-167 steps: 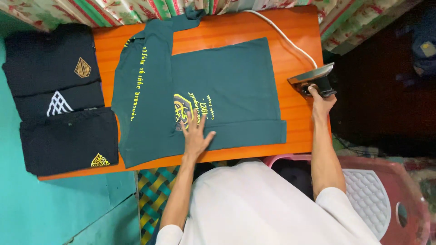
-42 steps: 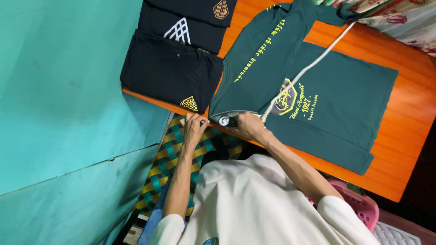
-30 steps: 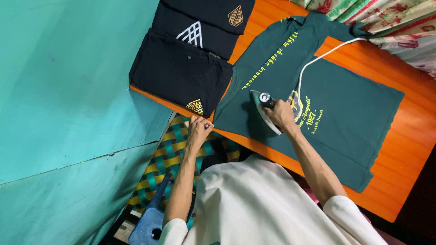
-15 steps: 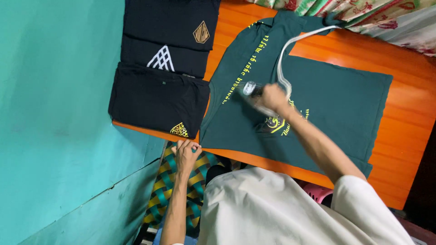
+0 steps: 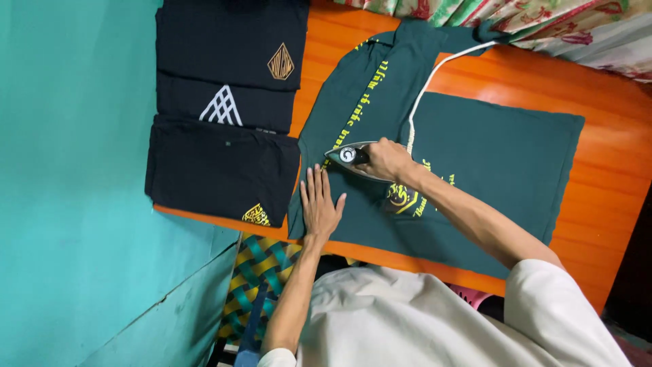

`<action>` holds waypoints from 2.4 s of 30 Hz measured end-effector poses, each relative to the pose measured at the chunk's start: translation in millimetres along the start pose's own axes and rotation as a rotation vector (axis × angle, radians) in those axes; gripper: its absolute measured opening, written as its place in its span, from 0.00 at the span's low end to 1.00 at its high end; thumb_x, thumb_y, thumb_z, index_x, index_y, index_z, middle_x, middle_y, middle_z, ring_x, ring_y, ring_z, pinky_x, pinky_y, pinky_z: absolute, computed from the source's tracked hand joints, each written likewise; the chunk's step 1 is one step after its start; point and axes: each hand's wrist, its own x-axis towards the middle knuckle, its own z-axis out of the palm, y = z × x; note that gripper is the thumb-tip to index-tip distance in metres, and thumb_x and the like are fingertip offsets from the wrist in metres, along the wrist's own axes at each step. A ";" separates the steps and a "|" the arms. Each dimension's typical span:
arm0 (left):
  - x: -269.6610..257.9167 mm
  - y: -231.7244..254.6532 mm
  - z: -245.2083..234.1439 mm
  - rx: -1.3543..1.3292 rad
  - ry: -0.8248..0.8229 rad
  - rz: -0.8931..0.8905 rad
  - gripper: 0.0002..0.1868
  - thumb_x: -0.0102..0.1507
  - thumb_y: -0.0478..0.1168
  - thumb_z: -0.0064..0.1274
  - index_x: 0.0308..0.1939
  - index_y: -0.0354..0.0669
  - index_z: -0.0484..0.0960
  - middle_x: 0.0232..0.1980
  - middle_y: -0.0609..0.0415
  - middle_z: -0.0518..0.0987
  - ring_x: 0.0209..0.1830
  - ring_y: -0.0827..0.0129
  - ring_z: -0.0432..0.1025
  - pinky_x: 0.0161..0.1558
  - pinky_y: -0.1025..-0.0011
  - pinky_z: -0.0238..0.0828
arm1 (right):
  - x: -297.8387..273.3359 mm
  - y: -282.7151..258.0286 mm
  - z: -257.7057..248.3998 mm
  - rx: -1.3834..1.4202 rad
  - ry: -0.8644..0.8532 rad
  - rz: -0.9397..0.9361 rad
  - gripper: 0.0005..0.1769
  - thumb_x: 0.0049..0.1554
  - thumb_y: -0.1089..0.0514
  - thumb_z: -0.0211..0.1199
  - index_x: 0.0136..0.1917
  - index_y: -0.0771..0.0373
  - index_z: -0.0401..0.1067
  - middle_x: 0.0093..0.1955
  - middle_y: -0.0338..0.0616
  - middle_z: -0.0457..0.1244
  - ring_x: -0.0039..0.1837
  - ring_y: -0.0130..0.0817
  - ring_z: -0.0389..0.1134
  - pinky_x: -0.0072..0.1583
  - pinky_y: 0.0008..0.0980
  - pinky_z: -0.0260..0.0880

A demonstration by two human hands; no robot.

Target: Ironing a green t-shirt on a wooden table.

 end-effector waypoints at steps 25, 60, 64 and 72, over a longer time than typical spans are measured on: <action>-1.5 -7.3 10.5 0.083 -0.138 -0.053 0.46 0.67 0.60 0.46 0.78 0.30 0.53 0.83 0.40 0.48 0.84 0.47 0.41 0.78 0.39 0.31 | 66.7 95.0 -66.2 -0.152 0.007 0.178 0.35 0.53 0.32 0.72 0.40 0.71 0.79 0.38 0.67 0.69 0.42 0.62 0.73 0.48 0.51 0.75; 36.9 37.8 52.1 -0.057 -0.082 0.035 0.55 0.66 0.63 0.53 0.81 0.26 0.49 0.86 0.36 0.45 0.88 0.47 0.37 0.82 0.42 0.31 | -37.4 51.3 -39.6 0.075 0.010 0.140 0.28 0.50 0.37 0.69 0.47 0.65 0.81 0.42 0.62 0.70 0.44 0.60 0.73 0.50 0.51 0.74; 44.2 42.1 48.4 -0.057 -0.117 0.058 0.64 0.59 0.72 0.56 0.79 0.25 0.48 0.84 0.34 0.45 0.86 0.48 0.38 0.79 0.38 0.30 | -14.6 68.9 -56.4 0.045 0.022 0.120 0.29 0.47 0.37 0.71 0.47 0.65 0.81 0.41 0.61 0.70 0.41 0.61 0.72 0.46 0.53 0.73; 43.1 44.7 42.7 -0.037 -0.167 0.060 0.75 0.49 0.79 0.57 0.78 0.24 0.46 0.83 0.31 0.44 0.85 0.46 0.36 0.76 0.35 0.27 | 44.5 143.2 -126.3 -0.029 0.211 0.584 0.30 0.53 0.36 0.73 0.46 0.68 0.80 0.43 0.62 0.70 0.46 0.58 0.71 0.48 0.55 0.69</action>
